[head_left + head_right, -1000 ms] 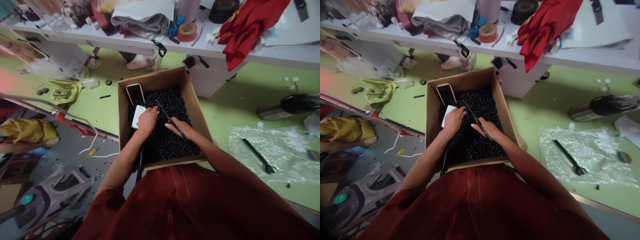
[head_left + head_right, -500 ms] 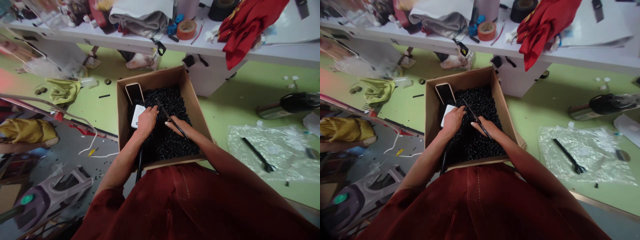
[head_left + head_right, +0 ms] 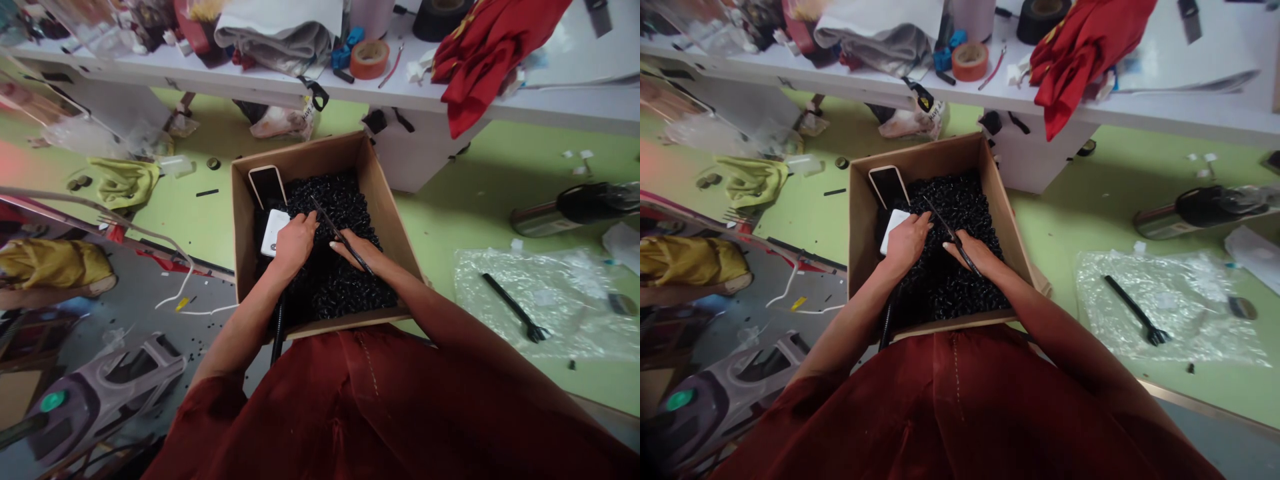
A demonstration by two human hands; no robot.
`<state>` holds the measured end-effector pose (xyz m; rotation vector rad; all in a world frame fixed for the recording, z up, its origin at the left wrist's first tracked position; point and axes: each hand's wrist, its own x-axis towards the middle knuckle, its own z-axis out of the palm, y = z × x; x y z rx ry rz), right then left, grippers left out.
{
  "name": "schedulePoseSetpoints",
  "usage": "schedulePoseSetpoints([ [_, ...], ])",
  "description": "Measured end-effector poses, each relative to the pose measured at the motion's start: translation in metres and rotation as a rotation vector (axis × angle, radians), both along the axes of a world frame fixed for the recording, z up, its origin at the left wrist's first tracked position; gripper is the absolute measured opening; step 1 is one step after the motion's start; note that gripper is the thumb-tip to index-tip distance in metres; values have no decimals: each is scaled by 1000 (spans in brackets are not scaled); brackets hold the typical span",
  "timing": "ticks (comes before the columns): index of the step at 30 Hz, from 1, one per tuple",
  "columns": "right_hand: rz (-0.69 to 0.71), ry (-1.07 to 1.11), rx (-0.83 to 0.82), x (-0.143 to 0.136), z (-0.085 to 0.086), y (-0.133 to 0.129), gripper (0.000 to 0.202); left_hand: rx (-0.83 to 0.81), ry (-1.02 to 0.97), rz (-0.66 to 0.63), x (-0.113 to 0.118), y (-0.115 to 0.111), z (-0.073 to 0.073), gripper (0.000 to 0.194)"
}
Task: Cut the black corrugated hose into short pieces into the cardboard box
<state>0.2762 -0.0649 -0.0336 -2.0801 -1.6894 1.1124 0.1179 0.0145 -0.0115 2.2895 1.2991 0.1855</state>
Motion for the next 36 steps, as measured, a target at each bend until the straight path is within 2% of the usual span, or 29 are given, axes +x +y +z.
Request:
schedulePoseSetpoints([
  [3,-2,12,7,1,-3,1,39,170,171,-97,0,-2,0,39],
  [6,-5,25,0,2,0,-1,40,234,263,-131,0,-3,2,41],
  [12,36,-19,68,5,5,-3,27,274,318,-144,0,-3,4,41],
  [24,91,-143,101,2,-11,-2,20,212,290,-126,-3,-1,-7,36],
  [27,55,-106,129,4,-12,-2,18,128,194,-77,-3,2,-8,35],
  [30,-49,3,94,5,-11,-3,16,-27,-41,-1,-2,6,-6,31],
  [33,-182,185,16,7,-7,-4,16,-303,-384,138,-1,8,-2,26],
  [36,-230,334,-2,7,1,-4,19,-605,-642,233,-1,3,10,18],
])
